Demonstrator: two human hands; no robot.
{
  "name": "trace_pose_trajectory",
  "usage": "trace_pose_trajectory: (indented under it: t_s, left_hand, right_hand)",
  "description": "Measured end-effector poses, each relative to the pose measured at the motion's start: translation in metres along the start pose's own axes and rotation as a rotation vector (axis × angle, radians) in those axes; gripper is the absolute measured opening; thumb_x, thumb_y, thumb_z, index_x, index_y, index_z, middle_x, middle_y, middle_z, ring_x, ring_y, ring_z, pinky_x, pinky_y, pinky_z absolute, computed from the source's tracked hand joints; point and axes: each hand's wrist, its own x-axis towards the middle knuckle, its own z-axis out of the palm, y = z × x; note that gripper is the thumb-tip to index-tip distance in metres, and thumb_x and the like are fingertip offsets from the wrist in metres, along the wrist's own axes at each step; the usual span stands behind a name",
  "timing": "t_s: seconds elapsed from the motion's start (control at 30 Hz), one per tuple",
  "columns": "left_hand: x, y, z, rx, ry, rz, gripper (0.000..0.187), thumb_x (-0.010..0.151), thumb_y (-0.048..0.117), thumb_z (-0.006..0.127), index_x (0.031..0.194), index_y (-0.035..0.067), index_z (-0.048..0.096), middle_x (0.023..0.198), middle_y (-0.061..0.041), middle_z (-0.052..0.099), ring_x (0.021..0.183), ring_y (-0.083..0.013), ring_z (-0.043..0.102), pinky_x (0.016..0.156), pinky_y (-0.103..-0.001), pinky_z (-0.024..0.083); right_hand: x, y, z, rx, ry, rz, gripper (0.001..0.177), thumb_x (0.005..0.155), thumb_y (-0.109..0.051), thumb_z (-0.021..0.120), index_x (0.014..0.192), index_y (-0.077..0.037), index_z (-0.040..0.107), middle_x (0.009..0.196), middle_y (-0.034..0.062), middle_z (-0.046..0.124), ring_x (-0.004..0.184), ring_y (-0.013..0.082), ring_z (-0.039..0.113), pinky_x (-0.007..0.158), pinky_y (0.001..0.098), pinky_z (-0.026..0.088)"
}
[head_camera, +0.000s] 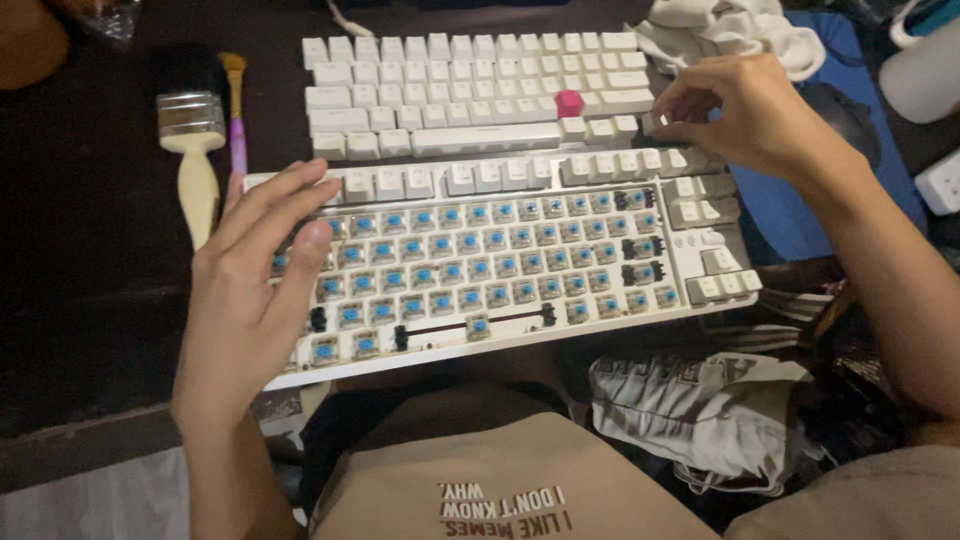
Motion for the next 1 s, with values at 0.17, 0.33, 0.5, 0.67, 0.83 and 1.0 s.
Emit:
trace_pose_trajectory:
  t_s: [0.17, 0.33, 0.5, 0.67, 0.83, 1.0]
  left_hand:
    - [-0.005, -0.005, 0.001, 0.004, 0.084, 0.067, 0.028, 0.114, 0.018, 0.055, 0.133, 0.002, 0.070, 0.139, -0.017, 0.068, 0.137, -0.0314, 0.064, 0.127, -0.050, 0.039]
    - [-0.019, -0.010, -0.010, 0.092, 0.327, 0.036, 0.017, 0.116, 0.008, 0.060, 0.128, 0.000, 0.069, 0.126, -0.015, 0.069, 0.116, -0.0248, 0.070, 0.102, -0.038, 0.057]
    - [-0.025, -0.019, -0.028, 0.367, 0.414, -0.094, 0.017, 0.110, 0.002, 0.065, 0.124, -0.003, 0.071, 0.112, -0.013, 0.065, 0.106, -0.0260, 0.063, 0.087, -0.038, 0.055]
    - [-0.018, -0.035, -0.039, 0.413, 0.323, -0.007, 0.012, 0.110, 0.011, 0.072, 0.110, -0.002, 0.070, 0.105, -0.014, 0.063, 0.105, -0.0274, 0.063, 0.092, -0.041, 0.053]
    - [0.037, -0.073, -0.039, 0.723, 0.072, 0.126, 0.025, 0.102, 0.026, 0.077, 0.095, 0.002, 0.075, 0.100, -0.017, 0.066, 0.098, -0.0308, 0.065, 0.076, -0.043, 0.056]
    - [0.076, -0.091, -0.033, 0.864, -0.089, 0.149, 0.039, 0.088, 0.035, 0.083, 0.090, -0.003, 0.074, 0.091, -0.020, 0.071, 0.089, -0.0354, 0.071, 0.068, -0.047, 0.060]
  right_hand:
    - [-0.001, 0.000, 0.000, 0.039, 0.015, 0.018, 0.025, 0.088, -0.003, 0.083, 0.112, -0.001, 0.077, 0.104, 0.0127, 0.077, 0.093, 0.0204, 0.075, 0.083, 0.0313, 0.061]
    - [-0.020, -0.006, -0.016, 0.107, 0.122, 0.106, 0.014, 0.099, -0.003, 0.078, 0.111, 0.003, 0.072, 0.104, 0.0159, 0.074, 0.099, 0.0208, 0.074, 0.091, 0.0349, 0.062]
    - [-0.024, -0.016, -0.028, -0.001, 0.127, 0.101, 0.017, 0.104, -0.003, 0.066, 0.118, 0.007, 0.069, 0.102, 0.0235, 0.071, 0.098, 0.0290, 0.073, 0.085, 0.0414, 0.061]
    - [-0.023, -0.056, -0.035, -0.033, 0.137, 0.109, 0.015, 0.103, -0.003, 0.069, 0.114, 0.007, 0.068, 0.105, 0.0234, 0.071, 0.094, 0.0288, 0.072, 0.083, 0.0420, 0.060]
    - [-0.080, -0.152, -0.017, -0.107, 0.389, 0.008, 0.034, 0.089, -0.006, 0.082, 0.117, 0.005, 0.067, 0.122, 0.0208, 0.072, 0.111, 0.0268, 0.070, 0.095, 0.0380, 0.057]
    - [-0.127, -0.176, 0.017, 0.193, 0.656, 0.232, 0.021, 0.106, -0.012, 0.072, 0.120, 0.002, 0.068, 0.131, 0.0198, 0.069, 0.106, 0.0231, 0.066, 0.089, 0.0299, 0.052]
